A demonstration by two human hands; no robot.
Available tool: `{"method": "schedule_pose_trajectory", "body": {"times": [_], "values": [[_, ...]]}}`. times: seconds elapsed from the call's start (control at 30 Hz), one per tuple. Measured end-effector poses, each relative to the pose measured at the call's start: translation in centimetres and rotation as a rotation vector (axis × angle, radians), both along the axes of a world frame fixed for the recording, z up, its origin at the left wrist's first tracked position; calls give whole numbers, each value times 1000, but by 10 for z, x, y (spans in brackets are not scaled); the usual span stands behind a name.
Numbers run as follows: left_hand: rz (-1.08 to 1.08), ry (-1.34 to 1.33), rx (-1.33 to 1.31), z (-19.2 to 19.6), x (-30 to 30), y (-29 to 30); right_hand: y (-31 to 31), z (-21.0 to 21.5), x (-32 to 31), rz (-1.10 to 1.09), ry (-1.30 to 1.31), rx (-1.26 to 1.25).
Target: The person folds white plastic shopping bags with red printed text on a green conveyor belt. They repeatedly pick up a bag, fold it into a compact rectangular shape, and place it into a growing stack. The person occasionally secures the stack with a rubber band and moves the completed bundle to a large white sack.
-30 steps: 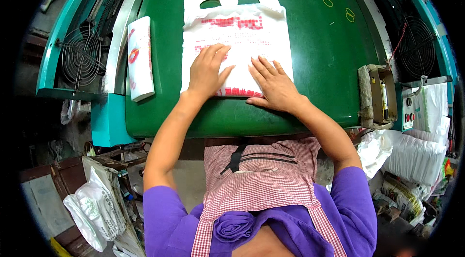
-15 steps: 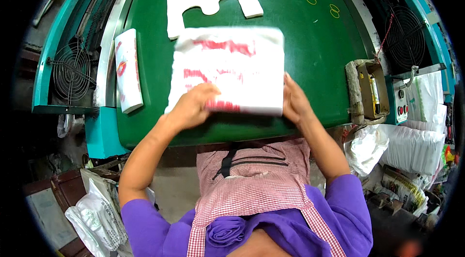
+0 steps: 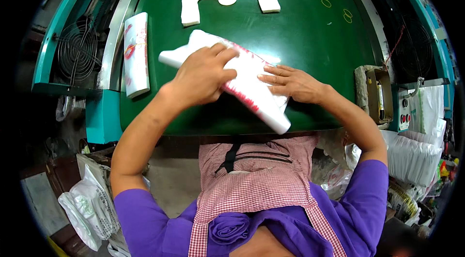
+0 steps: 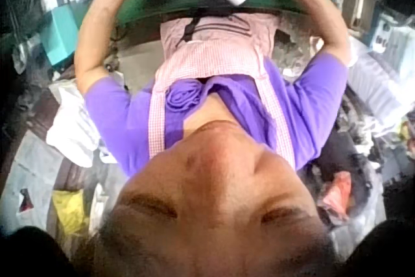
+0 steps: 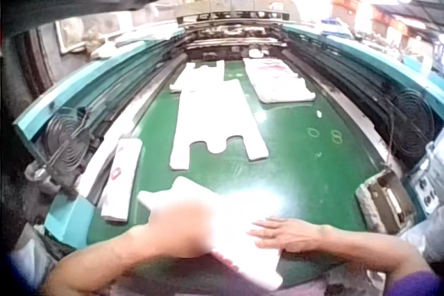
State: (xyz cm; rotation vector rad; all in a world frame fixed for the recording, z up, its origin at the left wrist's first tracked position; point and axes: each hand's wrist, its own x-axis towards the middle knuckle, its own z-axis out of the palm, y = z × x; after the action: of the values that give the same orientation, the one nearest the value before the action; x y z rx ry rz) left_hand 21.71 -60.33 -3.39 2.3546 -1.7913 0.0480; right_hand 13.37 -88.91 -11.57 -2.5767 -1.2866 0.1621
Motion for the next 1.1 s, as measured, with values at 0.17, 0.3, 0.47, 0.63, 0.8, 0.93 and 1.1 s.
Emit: {"method": "schedule_pose_trajectory", "body": {"times": [0.17,0.3,0.47,0.63,0.8,0.93,1.1], "values": [[95,357,294,-34,10,3,0,35,-8,-177,278,38],[190,379,356,-38,-42,1,43,62,-51,-448,268,13],[182,552,120,-36,-31,41,35,43,-36,-462,343,88],[606,182,70,-64,18,23,12,13,26,-760,461,391],[282,357,-44,-64,1,-17,-34,6,81,-705,532,562],[274,755,319,-48,-5,-37,-191,-31,184,-1376,-280,625],[316,989,9,-54,-41,-10,-197,-26,196,-1408,1,442]]}}
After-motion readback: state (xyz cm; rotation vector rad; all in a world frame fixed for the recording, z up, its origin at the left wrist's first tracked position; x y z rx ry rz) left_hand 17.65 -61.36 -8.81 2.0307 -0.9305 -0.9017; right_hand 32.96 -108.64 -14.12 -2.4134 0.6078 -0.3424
